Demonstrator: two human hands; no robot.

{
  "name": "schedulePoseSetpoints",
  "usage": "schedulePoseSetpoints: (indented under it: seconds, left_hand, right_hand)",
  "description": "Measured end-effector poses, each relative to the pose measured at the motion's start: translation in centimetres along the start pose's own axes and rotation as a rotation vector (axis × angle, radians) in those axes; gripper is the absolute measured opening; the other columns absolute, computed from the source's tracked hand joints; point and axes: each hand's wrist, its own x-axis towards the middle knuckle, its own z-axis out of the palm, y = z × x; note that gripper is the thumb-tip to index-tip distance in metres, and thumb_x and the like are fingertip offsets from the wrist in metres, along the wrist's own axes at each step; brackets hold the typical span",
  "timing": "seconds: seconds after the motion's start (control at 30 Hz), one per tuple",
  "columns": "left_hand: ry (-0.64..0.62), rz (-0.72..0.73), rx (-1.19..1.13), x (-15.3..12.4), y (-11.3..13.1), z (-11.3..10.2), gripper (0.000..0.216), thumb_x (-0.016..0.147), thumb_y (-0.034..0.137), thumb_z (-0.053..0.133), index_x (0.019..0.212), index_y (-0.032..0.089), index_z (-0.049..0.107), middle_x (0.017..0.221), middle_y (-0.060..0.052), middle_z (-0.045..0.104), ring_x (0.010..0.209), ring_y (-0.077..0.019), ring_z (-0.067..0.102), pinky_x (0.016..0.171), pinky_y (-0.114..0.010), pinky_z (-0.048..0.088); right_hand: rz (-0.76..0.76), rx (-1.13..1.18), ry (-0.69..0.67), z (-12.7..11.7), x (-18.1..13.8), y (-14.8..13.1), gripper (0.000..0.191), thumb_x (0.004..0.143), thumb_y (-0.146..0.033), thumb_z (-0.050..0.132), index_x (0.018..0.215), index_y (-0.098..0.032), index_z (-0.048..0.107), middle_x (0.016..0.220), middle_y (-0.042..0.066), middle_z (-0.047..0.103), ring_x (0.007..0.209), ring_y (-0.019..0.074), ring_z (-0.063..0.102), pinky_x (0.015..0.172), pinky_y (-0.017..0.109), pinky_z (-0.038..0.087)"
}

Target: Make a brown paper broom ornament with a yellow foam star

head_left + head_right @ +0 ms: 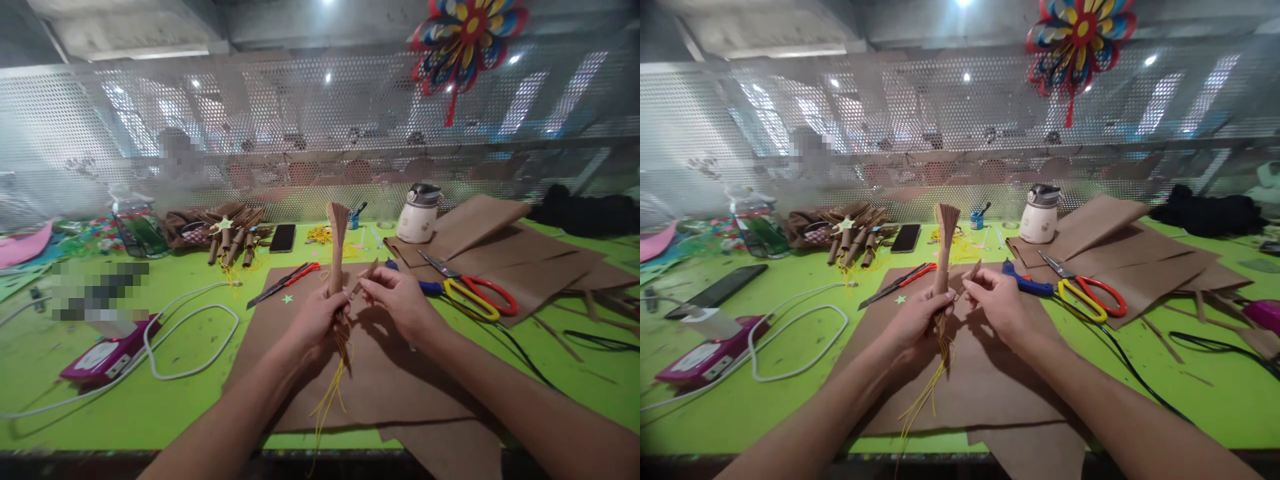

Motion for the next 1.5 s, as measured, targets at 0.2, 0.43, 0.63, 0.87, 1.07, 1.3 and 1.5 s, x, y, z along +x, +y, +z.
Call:
schedulePoseSetpoints:
  seconds: [0.2, 0.43, 0.63, 0.87, 1.07, 1.3, 1.5]
  left_hand:
    - [-0.145, -0.118, -0.176, 0.2, -0.3, -0.7, 0.014, 0.078, 0.028, 0.062, 0.080, 0.015, 0.056, 0.056, 0.003, 0.051, 0.039, -0.0042, 0.040, 0.039, -0.016, 0.032]
    - [-0.212, -0.148, -0.250, -0.3, 0.3, -0.5, 0.013, 0.081, 0.026, 0.061, 0.085, 0.013, 0.060, 0.058, 0.003, 0.051, 0.041, -0.0038, 0.043, 0.038, -0.014, 0.034]
    - [-0.239, -0.173, -0.323, -0.3, 0.5, -0.3, 0.011, 0.083, 0.023, 0.056, 0.087, 0.013, 0.058, 0.059, 0.002, 0.051, 0.043, -0.0043, 0.043, 0.040, -0.014, 0.036]
    - [-0.197, -0.135, -0.273, 0.0, -0.1, -0.4, 0.013, 0.080, 0.025, 0.061, 0.081, 0.014, 0.054, 0.059, 0.003, 0.052, 0.042, -0.0040, 0.041, 0.040, -0.015, 0.034]
    - [-0.032, -0.009, -0.095, 0.2, -0.1, -0.5, 0.020, 0.079, 0.029, 0.063, 0.074, 0.016, 0.049, 0.058, 0.004, 0.052, 0.041, -0.0040, 0.040, 0.040, -0.017, 0.032]
    - [0.110, 0.117, 0.002, 0.7, -0.1, -0.9, 0.025, 0.074, 0.033, 0.066, 0.072, 0.016, 0.048, 0.057, 0.004, 0.050, 0.043, -0.0040, 0.038, 0.040, -0.017, 0.027]
    - [0.185, 0.173, 0.076, 0.6, 0.4, -0.9, 0.022, 0.075, 0.030, 0.063, 0.068, 0.016, 0.046, 0.055, 0.005, 0.047, 0.044, -0.0053, 0.039, 0.042, -0.018, 0.030]
  right_hand:
    - [-0.051, 0.023, -0.074, -0.5, 0.4, 0.0, 0.021, 0.071, -0.033, 0.071, 0.083, -0.016, 0.068, 0.067, -0.001, 0.059, 0.061, 0.0117, 0.050, 0.061, 0.027, 0.041]
    - [-0.031, 0.123, -0.209, -1.1, 0.8, -0.1, 0.022, 0.070, -0.032, 0.073, 0.086, -0.018, 0.070, 0.074, 0.001, 0.064, 0.069, 0.0132, 0.055, 0.071, 0.029, 0.044]
    - [0.019, 0.205, -0.270, -1.6, 1.0, -0.4, 0.020, 0.069, -0.030, 0.075, 0.084, -0.017, 0.071, 0.075, 0.001, 0.065, 0.070, 0.0127, 0.056, 0.069, 0.029, 0.043]
    - [0.061, 0.215, -0.263, -1.5, 0.8, -0.7, 0.026, 0.067, -0.031, 0.076, 0.089, -0.019, 0.070, 0.081, 0.001, 0.066, 0.071, 0.0122, 0.057, 0.070, 0.029, 0.044]
    - [0.042, -0.176, -0.146, -3.4, 2.0, -1.0, 0.030, 0.067, -0.036, 0.072, 0.090, -0.016, 0.070, 0.079, 0.004, 0.067, 0.064, 0.0135, 0.058, 0.059, 0.027, 0.044]
    - [-0.118, -1.203, -0.117, -7.1, 4.1, -1.2, 0.022, 0.076, -0.031, 0.057, 0.063, -0.018, 0.070, 0.069, 0.006, 0.069, 0.063, 0.0175, 0.057, 0.057, 0.028, 0.037]
    - [-0.024, -1.404, -0.057, -10.2, 5.2, -1.8, 0.029, 0.081, -0.036, 0.052, 0.080, -0.016, 0.073, 0.076, 0.008, 0.071, 0.069, 0.0194, 0.061, 0.057, 0.026, 0.037]
